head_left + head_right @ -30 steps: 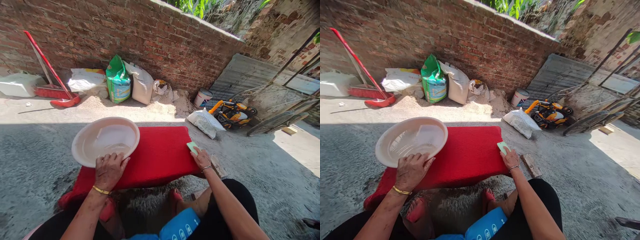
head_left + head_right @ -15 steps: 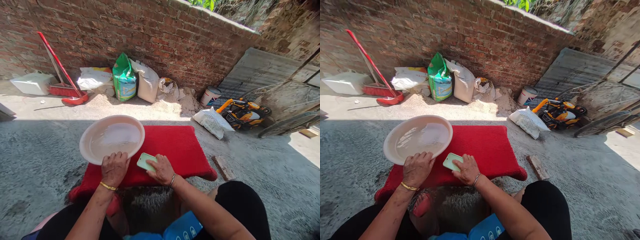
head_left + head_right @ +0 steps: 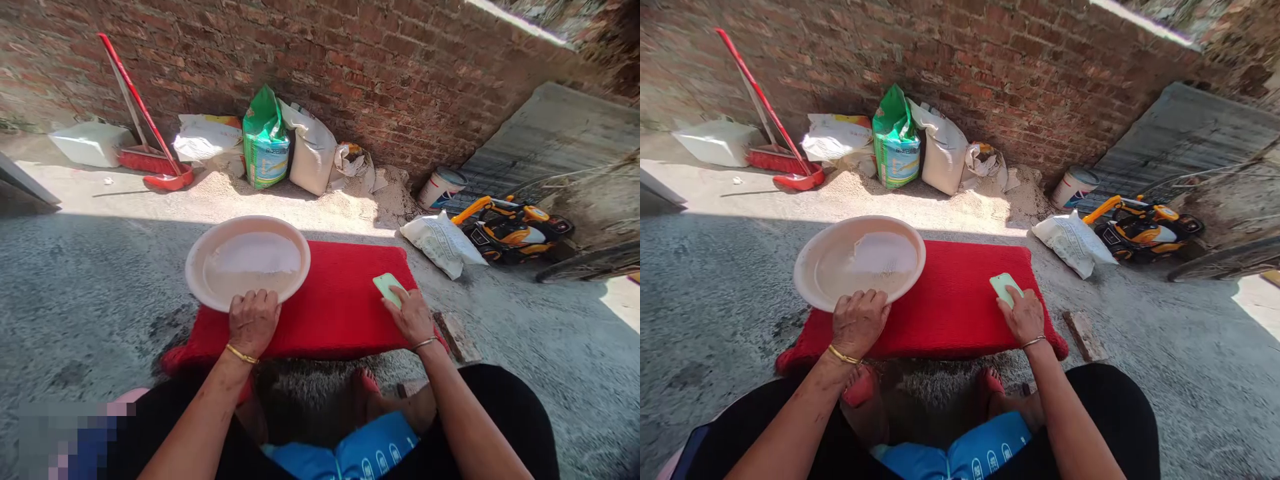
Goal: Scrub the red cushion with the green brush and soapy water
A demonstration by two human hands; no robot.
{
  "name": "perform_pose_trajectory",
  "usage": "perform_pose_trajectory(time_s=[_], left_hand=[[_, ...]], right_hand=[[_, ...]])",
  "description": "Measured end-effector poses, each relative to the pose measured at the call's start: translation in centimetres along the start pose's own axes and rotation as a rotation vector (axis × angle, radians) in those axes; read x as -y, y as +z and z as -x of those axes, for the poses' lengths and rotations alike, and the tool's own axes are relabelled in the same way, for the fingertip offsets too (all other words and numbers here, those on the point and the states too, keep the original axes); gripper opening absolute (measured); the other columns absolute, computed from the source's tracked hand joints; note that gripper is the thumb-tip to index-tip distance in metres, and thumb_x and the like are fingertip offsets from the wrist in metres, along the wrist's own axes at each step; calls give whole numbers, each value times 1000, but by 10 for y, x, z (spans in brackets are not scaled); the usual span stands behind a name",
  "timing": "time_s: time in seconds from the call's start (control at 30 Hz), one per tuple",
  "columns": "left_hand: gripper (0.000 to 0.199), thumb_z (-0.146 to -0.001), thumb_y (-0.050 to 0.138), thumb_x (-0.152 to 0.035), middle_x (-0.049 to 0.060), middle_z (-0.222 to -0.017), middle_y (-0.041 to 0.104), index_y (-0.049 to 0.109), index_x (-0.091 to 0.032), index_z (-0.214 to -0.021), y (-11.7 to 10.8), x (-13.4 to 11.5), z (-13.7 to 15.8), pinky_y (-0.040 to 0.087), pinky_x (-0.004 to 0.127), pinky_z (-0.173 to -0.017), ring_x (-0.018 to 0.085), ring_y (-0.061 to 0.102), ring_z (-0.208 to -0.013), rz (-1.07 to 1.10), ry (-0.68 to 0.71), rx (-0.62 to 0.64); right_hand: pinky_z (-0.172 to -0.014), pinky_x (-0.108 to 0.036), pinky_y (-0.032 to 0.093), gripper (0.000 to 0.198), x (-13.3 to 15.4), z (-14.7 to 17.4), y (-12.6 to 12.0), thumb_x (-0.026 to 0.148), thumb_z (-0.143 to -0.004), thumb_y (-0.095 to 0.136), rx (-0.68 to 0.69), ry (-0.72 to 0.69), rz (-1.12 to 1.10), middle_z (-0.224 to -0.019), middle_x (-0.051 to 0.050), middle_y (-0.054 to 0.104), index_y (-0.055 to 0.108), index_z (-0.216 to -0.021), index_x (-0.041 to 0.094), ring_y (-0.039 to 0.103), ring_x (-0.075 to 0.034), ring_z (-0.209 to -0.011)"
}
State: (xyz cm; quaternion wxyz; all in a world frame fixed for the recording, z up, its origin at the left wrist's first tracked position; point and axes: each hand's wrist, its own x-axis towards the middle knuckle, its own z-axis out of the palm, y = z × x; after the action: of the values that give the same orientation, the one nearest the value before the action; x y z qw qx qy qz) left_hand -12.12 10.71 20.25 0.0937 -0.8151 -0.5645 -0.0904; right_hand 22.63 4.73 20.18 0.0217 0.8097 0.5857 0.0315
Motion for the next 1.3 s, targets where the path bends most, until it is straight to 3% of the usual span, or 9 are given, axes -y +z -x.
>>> perform_pose_trajectory(time_s=[0.13,0.23,0.33,0.47,0.57,0.87,0.97,1.17,1.3], left_hand=[[16,-88,50,-25,9,-79,65,63,-18,-82,-1,-2,-1,30,39,-70,29,58,-82,6,-7,-3],[17,-88,49,-25,9,-79,65,63,-18,-82,-3,-3,-1,30,39,-70,29,58,-83,14,-17,-7],[16,-88,50,-24,10,-80,65,63,-17,-82,-5,-4,-1,30,39,-70,29,58,-82,29,-27,7],[18,-88,48,-22,10,-80,65,64,-17,-82,-6,-4,0,30,40,-70,29,57,-82,67,-33,23],[18,-88,47,-22,11,-81,65,64,-17,-83,-7,-3,1,29,40,-70,28,57,-82,77,-33,27],[16,-87,49,-23,11,-81,65,64,-17,-83,-5,-3,1,30,40,-71,28,56,-82,36,-34,11],[15,-86,50,-23,11,-80,65,63,-17,-82,-4,-3,1,30,40,-71,28,57,-82,46,-37,6],[17,-88,48,-22,10,-80,65,63,-18,-82,-5,-3,1,30,40,-71,28,57,-82,41,-24,14],[17,-89,48,-21,9,-80,65,64,-18,-84,-5,-3,2,30,40,-71,27,56,-81,27,-26,13]], right_hand=[[-84,-32,37,45,129,5,6,55,-90,51,18,-442,-124,-104,-9,57,61,-127,32,53,-23,-95],[-83,-33,37,47,148,-1,11,57,-89,52,49,-486,-118,-107,-9,57,60,-129,35,53,-23,-96],[-83,-33,39,48,80,-14,14,54,-93,48,109,-311,-36,-109,-11,56,57,-134,32,55,-23,-97],[-81,-36,44,53,-48,-22,8,54,-95,40,213,199,96,-109,-15,58,54,-138,25,60,-27,-96],[-81,-39,45,56,-75,-20,1,58,-94,38,179,316,102,-109,-15,59,55,-135,25,61,-29,-97],[-82,-32,41,50,121,-40,10,55,-92,48,97,-300,-84,-108,-12,56,56,-134,30,56,-24,-96],[-83,-32,41,50,83,-42,18,54,-93,46,129,-234,-56,-108,-11,56,53,-137,31,57,-24,-98],[-82,-40,46,58,-82,-37,19,61,-93,38,186,394,65,-112,-15,58,52,-139,27,61,-30,-99],[-85,-39,46,57,-66,-53,12,60,-93,39,102,293,-13,-108,-13,59,52,-137,26,59,-28,-103]])
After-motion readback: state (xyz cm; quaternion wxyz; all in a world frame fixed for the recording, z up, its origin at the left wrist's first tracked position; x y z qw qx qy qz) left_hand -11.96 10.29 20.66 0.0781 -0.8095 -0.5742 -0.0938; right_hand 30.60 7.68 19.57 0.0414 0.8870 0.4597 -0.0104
